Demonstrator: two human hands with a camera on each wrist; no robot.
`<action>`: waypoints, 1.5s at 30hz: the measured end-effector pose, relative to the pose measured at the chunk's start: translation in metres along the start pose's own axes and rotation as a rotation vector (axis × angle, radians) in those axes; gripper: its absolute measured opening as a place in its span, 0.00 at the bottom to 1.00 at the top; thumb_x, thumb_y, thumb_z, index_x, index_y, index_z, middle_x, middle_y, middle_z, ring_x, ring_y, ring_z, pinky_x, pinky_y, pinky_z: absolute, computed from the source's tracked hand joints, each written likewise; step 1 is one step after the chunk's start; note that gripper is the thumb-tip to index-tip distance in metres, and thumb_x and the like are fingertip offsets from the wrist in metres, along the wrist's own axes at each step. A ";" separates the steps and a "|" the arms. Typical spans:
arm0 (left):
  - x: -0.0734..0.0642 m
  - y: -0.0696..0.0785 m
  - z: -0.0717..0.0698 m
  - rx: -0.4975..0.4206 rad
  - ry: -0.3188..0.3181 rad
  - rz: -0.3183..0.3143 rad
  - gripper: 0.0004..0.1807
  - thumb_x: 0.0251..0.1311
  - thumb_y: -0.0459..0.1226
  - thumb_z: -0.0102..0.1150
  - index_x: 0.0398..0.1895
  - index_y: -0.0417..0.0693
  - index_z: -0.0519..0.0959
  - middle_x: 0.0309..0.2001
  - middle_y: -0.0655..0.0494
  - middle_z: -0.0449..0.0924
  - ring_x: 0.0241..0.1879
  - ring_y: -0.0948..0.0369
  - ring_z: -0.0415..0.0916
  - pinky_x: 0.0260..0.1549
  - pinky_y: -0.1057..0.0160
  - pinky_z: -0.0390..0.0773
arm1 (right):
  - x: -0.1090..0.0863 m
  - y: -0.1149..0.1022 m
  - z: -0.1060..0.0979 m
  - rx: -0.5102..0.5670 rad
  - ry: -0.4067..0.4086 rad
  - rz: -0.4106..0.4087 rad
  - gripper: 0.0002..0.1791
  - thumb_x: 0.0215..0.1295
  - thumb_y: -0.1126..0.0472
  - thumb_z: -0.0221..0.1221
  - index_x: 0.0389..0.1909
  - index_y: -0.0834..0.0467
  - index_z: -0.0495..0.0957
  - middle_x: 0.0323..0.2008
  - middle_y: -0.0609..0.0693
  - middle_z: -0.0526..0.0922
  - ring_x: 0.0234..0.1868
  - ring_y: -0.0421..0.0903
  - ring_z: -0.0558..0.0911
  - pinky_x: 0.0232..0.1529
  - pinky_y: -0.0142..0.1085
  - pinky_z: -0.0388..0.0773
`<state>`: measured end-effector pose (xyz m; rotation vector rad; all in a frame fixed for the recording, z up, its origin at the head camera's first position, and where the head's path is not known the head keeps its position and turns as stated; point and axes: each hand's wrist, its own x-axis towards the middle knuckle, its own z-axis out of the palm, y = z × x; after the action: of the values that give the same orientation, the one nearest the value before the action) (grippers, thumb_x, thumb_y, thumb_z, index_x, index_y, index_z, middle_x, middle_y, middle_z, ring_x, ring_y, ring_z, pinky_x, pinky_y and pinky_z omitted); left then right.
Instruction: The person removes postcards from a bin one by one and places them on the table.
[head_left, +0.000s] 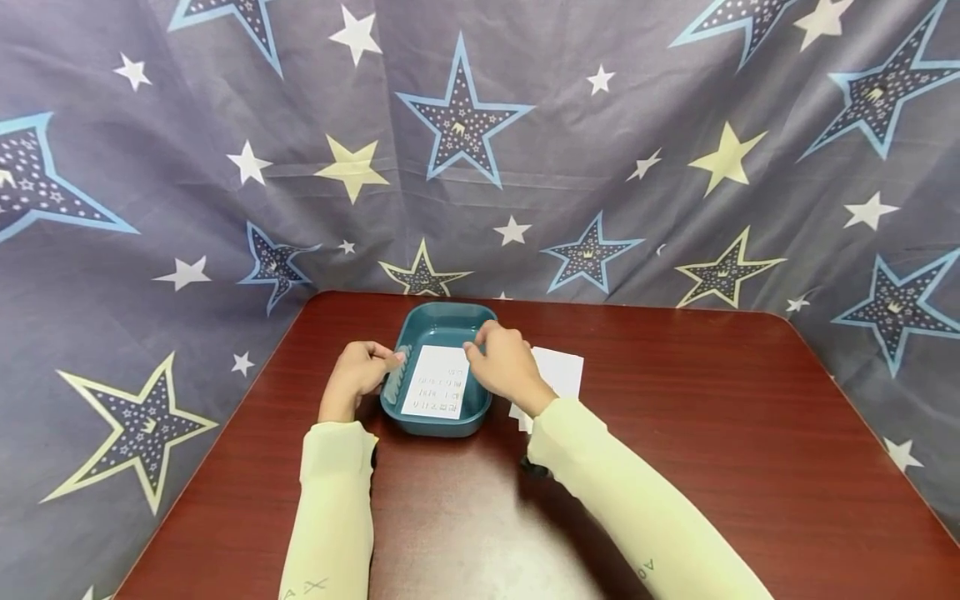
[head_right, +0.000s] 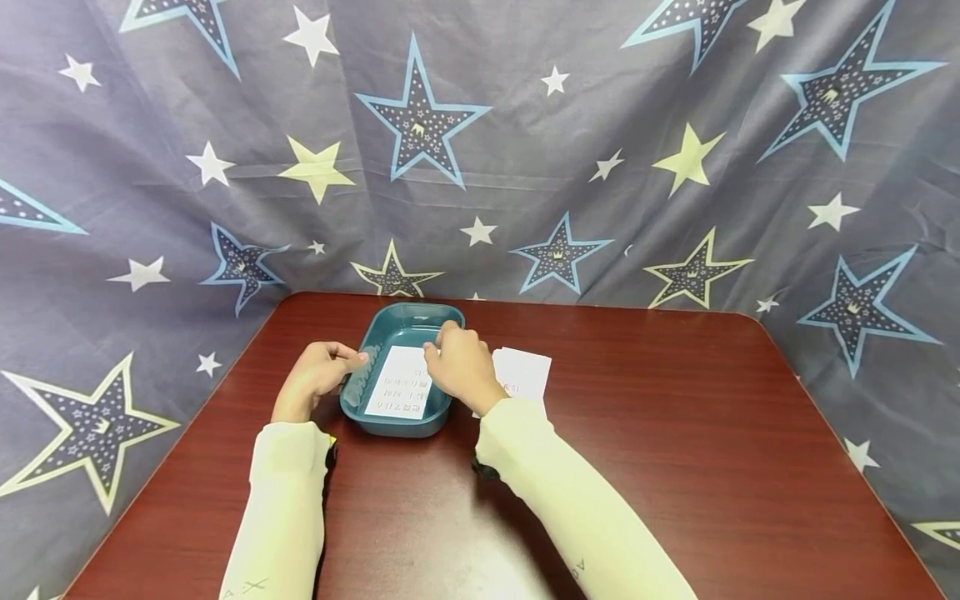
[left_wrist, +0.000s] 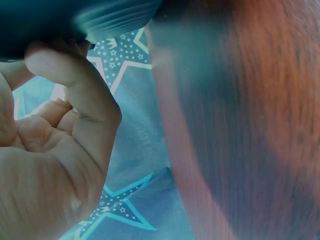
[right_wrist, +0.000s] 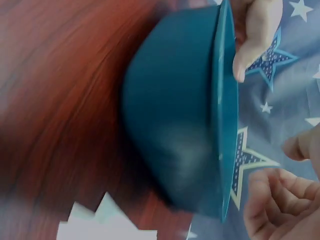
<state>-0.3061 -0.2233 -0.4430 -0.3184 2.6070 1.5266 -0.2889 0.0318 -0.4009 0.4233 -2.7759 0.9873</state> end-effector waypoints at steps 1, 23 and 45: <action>0.000 0.000 0.000 0.000 0.001 -0.001 0.19 0.68 0.46 0.65 0.48 0.38 0.81 0.48 0.42 0.77 0.38 0.53 0.77 0.30 0.61 0.81 | 0.001 -0.004 0.003 0.015 -0.008 -0.003 0.13 0.73 0.53 0.60 0.44 0.60 0.78 0.23 0.49 0.79 0.26 0.48 0.79 0.32 0.43 0.77; 0.003 0.003 -0.002 0.007 0.004 0.036 0.18 0.68 0.44 0.66 0.46 0.37 0.81 0.43 0.44 0.76 0.32 0.55 0.74 0.27 0.62 0.79 | 0.006 -0.043 0.059 0.279 -0.166 0.520 0.48 0.68 0.48 0.62 0.76 0.72 0.52 0.66 0.68 0.71 0.68 0.65 0.69 0.65 0.54 0.70; 0.002 -0.001 0.001 0.009 0.013 0.032 0.17 0.67 0.44 0.66 0.45 0.38 0.81 0.44 0.44 0.77 0.32 0.55 0.73 0.26 0.62 0.77 | 0.009 -0.026 0.074 0.610 -0.029 0.627 0.34 0.65 0.59 0.64 0.65 0.74 0.67 0.60 0.65 0.75 0.51 0.56 0.77 0.56 0.47 0.76</action>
<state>-0.3075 -0.2236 -0.4446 -0.2886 2.6400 1.5277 -0.2939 -0.0365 -0.4397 -0.4129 -2.6125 1.9776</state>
